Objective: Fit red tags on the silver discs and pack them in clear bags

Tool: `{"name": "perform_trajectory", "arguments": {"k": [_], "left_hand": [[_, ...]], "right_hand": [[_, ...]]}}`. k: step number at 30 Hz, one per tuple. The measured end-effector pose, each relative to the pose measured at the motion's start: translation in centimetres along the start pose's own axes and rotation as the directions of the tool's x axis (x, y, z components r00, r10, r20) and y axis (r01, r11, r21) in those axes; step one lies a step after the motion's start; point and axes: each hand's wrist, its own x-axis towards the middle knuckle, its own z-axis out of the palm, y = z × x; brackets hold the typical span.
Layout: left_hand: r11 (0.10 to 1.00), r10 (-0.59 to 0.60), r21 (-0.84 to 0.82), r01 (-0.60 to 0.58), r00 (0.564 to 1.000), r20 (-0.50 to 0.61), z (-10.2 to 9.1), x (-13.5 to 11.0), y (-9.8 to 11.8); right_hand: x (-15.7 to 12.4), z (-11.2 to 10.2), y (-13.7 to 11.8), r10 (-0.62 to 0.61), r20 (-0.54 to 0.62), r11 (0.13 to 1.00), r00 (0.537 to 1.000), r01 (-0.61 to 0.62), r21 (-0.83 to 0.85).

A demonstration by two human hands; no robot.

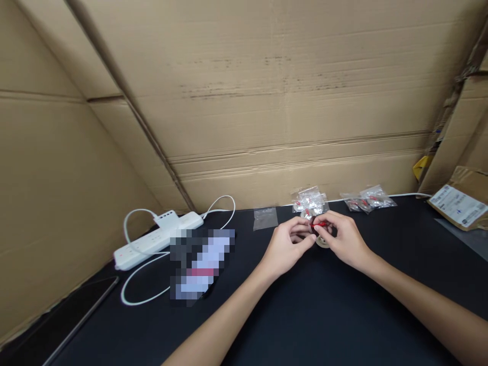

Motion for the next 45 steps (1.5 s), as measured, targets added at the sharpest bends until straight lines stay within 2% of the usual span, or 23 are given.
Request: {"name": "perform_trajectory", "arguments": {"k": [9,17,22,31,35,39,45], "left_hand": [[0.958,-0.08,-0.276,0.075,0.997,-0.007,0.1,0.0,1.0],[0.86,-0.206,-0.476,0.182,0.979,0.001,-0.2,0.1,0.3],[0.877,-0.206,-0.445,0.181,0.978,-0.009,-0.4,0.3,0.4],[0.896,-0.157,-0.423,0.139,0.988,-0.008,-0.3,0.1,0.9],[0.934,-0.137,-0.336,0.12,0.99,-0.026,-0.5,0.2,1.0],[0.975,-0.067,-0.213,0.061,0.998,-0.02,-0.8,0.2,1.3],[0.983,-0.062,-0.177,0.058,0.998,-0.013,-0.6,0.2,1.5]], "right_hand": [[-0.2,-0.1,-0.6,-0.097,-0.041,0.994,0.994,0.095,-0.05],[-0.5,0.1,-0.8,-0.188,-0.033,0.982,0.982,0.188,0.004],[-0.5,0.0,-1.0,-0.168,-0.063,0.985,0.984,0.165,-0.053],[-0.5,0.0,-1.3,-0.174,-0.063,0.985,0.983,0.173,-0.019],[-0.6,0.1,-1.1,-0.163,-0.058,0.987,0.985,0.163,-0.005],[-0.7,0.1,-1.1,-0.156,-0.059,0.988,0.986,0.156,-0.002],[-0.8,0.2,-1.5,-0.171,-0.065,0.985,0.983,0.172,0.008]]}}
